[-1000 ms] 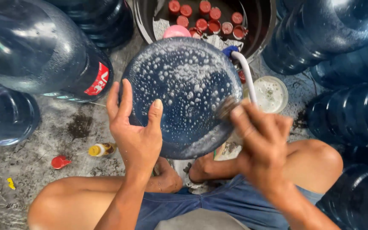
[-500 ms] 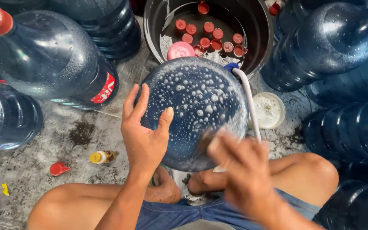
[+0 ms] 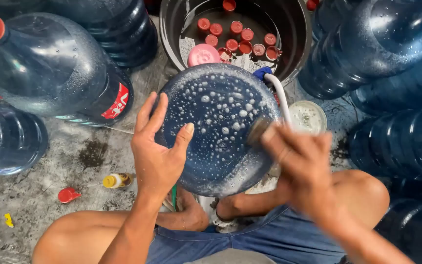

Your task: Scrubbing the exterior of a large plastic water jug with an abrasive pad to remove dirt or labels.

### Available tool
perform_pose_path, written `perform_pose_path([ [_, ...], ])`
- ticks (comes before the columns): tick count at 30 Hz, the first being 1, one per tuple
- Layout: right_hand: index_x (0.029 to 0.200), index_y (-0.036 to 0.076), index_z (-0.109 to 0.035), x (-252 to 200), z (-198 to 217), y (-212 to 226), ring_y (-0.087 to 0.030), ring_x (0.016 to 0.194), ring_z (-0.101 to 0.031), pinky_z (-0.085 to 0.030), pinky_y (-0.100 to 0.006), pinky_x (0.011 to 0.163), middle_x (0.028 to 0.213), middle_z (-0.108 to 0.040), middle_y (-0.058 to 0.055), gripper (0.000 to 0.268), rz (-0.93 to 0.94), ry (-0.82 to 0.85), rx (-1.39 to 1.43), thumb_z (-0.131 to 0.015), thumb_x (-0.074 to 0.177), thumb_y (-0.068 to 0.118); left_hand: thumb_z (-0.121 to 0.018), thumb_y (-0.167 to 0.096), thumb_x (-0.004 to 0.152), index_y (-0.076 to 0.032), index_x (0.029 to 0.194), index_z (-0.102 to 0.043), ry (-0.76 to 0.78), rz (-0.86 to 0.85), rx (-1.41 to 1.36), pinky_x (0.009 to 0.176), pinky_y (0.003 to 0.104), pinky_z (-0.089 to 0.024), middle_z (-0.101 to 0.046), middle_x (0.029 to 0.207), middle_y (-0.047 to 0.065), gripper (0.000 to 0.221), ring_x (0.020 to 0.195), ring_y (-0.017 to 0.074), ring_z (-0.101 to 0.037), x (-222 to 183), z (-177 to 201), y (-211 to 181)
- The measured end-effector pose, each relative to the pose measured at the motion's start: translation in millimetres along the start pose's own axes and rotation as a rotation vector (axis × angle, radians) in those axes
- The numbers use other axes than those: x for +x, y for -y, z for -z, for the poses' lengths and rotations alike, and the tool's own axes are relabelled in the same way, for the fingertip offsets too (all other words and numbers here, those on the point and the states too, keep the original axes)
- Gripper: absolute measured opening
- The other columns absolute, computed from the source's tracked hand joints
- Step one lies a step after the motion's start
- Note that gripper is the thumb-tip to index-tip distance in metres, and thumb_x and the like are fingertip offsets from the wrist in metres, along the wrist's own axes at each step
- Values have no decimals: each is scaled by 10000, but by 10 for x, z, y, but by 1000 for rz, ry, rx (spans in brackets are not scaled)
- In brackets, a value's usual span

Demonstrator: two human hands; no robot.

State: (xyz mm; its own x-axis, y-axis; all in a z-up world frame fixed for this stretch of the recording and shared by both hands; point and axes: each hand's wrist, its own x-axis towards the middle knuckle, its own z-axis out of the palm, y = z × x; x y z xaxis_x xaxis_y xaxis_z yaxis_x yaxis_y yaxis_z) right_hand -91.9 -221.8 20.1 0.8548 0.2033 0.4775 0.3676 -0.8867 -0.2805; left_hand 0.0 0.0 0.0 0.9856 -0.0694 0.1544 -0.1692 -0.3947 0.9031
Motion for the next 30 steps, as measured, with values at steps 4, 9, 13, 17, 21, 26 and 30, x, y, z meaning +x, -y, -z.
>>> perform_pose_path([
  [4,1260,34,-589,-34,-18,-139,-318,923,-414,-357,-424,812,1256,-572,-173,473,-252,-19,24,-464,838,-141,-654,-301,822,-50,1306,-501,-7,2,-7,1049,396,-390,-417,1412,150,566,1317,281,-410,62,0,13],
  [9,1183,56,-589,-422,-144,257,-270,1038,-574,-360,-367,867,1258,-564,-199,276,65,-92,81,-440,957,109,-658,-275,829,-51,1309,-493,72,-44,-8,1091,398,-337,-429,1405,171,555,1327,286,-406,116,92,43],
  [13,1262,63,-559,-251,-129,-90,-347,1029,-548,-264,-416,851,1278,-554,-226,416,-240,-112,82,-477,885,-91,-675,-251,825,-48,1302,-505,74,-97,13,1085,392,-353,-435,1398,178,546,1309,279,-432,142,50,68],
  [17,1249,49,-533,-544,-409,287,-304,951,-492,-389,-405,837,1292,-527,-243,371,-205,-284,160,-570,881,12,-680,-225,822,-36,1296,-506,56,-52,24,1081,382,-353,-445,1389,173,539,1301,273,-432,195,78,72],
  [21,1228,-29,-511,-671,-983,314,-368,1123,-576,-520,-413,978,1162,-549,-256,447,-277,-706,200,-686,829,71,-683,-197,827,-14,1298,-493,74,-65,10,1096,372,-334,-433,1390,202,540,1306,277,-426,231,100,88],
  [26,1357,-13,-417,-827,-1270,371,-363,1298,-458,-389,-422,1119,1368,-441,-249,461,-512,-678,272,-522,908,-23,-673,-221,841,-2,1306,-484,43,-43,40,1102,397,-304,-430,1392,203,548,1335,288,-364,284,35,104],
  [30,1345,-59,-400,-968,-1462,457,-392,1153,-541,-519,-390,906,1280,-485,-305,473,-371,-767,336,-531,891,-36,-668,-236,848,4,1317,-472,40,-72,62,1106,419,-292,-417,1405,211,562,1368,321,-298,258,73,119],
])
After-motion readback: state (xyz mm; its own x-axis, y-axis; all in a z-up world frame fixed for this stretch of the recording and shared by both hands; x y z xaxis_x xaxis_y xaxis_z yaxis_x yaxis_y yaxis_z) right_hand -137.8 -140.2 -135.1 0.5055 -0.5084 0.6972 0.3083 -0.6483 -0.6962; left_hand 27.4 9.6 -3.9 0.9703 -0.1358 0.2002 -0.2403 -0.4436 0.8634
